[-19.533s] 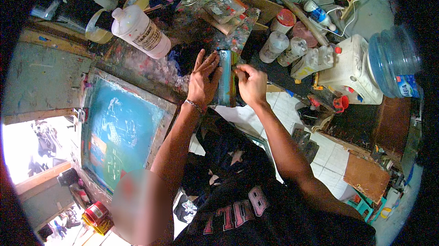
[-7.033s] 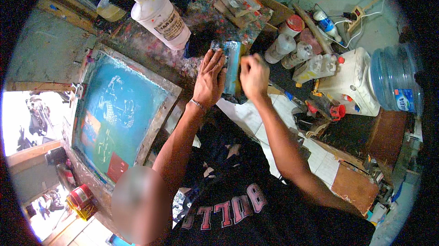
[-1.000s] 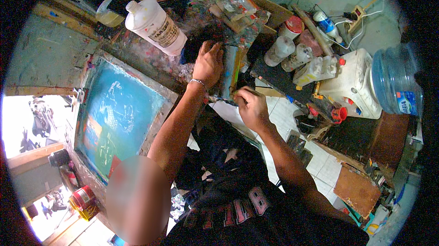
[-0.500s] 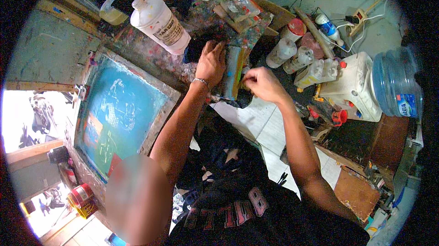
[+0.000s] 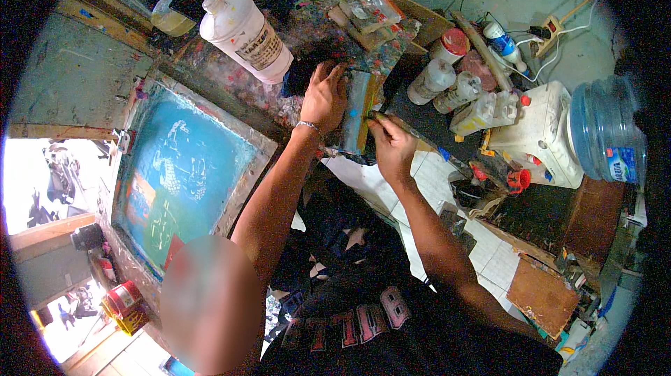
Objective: The person uses a small tool to scrape and clean the edges of a screen printing frame, then wipes the frame with a cloth. They place a roll of tape on the table and apply a strip of tape to the frame's edge.
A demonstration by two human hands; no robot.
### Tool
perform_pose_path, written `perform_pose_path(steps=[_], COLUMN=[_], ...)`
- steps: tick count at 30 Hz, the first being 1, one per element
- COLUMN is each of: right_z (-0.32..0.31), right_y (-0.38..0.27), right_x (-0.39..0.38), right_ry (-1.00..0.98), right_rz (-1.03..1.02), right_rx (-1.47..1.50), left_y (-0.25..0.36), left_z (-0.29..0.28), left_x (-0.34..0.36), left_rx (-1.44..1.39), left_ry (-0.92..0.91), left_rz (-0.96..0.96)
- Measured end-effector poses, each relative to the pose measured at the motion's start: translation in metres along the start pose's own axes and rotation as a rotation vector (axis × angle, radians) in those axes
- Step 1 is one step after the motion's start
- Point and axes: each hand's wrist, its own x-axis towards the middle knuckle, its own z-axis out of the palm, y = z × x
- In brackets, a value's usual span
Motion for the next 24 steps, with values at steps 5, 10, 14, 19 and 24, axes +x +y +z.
perform_pose_path(steps=[5,10,14,19,24], right_z=[0.005,-0.006,-0.007,-0.002,-0.013], right_y=[0.004,-0.005,-0.012,-0.016,-0.025], right_x=[-0.002,-0.010,0.002,0.041,0.010], right_ry=[0.057,-0.047,-0.109,-0.088,-0.317], right_rz=[0.016,-0.116,-0.186,-0.244,-0.154], right_rx=[0.083,-0.083,-0.205,-0.284,-0.309], left_y=[0.005,0.005,0.002,-0.001,0.000], left_z=[-0.002,-0.003,-0.002,0.001,0.003], left_x=[-0.001,-0.001,-0.001,-0.001,0.000], left_rx=[0.007,0.013,-0.011,0.019,0.011], left_ry=[0.009,0.015,0.008,0.032,0.066], left_rz=[-0.004,-0.003,0.025,0.037,0.032])
